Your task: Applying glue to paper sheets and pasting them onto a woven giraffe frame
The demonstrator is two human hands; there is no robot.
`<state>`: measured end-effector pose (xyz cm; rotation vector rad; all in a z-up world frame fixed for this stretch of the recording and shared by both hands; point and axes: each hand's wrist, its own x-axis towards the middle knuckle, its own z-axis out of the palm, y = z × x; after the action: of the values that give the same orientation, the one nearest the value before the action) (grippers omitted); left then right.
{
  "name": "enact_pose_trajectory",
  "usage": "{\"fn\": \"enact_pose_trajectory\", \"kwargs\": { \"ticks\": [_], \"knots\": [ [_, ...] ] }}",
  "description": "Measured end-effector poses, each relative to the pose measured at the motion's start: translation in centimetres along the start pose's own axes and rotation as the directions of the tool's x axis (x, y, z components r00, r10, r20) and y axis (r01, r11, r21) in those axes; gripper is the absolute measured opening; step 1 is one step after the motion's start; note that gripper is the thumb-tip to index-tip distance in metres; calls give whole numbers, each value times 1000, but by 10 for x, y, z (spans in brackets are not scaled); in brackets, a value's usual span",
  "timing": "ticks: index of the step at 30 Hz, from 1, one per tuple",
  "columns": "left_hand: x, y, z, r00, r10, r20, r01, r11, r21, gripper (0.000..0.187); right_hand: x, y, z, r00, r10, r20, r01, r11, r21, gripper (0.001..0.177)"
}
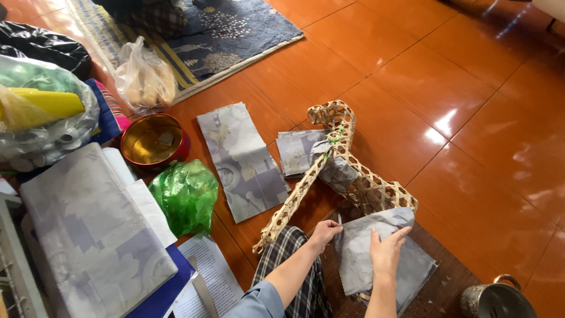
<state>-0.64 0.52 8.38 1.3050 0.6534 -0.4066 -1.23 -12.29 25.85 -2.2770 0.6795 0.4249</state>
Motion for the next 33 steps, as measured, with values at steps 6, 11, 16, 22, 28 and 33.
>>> {"fn": "enact_pose_trajectory", "kwargs": {
  "ticks": [6, 11, 16, 22, 28, 33],
  "knots": [
    [-4, 4, -2, 999, -28, 20, 27, 999, 37, 16, -5, -5, -1, 999, 47, 8, -47, 999, -25, 87],
    [0, 1, -2, 999, -29, 20, 29, 1000, 8, 11, 7, 8, 9, 995, -53, -81, 46, 995, -84, 93],
    [2, -2, -2, 1000, -22, 16, 22, 1000, 7, 8, 28, 29, 20, 983, -137, -123, 121, 984, -128, 100],
    [-7, 2, -2, 1000, 9, 24, -9, 1000, -10, 9, -1, 3, 8, 994, -50, -99, 41, 994, -99, 97],
    [2, -4, 1, 999, 29, 16, -29, 1000, -1, 12, 37, 30, 16, 987, -29, -155, 5, 988, -151, 107],
    [5, -6, 3, 1000, 24, -11, -23, 1000, 12, 12, 69, 59, 27, 980, -100, -171, 83, 991, -102, 114]
  ]
}}
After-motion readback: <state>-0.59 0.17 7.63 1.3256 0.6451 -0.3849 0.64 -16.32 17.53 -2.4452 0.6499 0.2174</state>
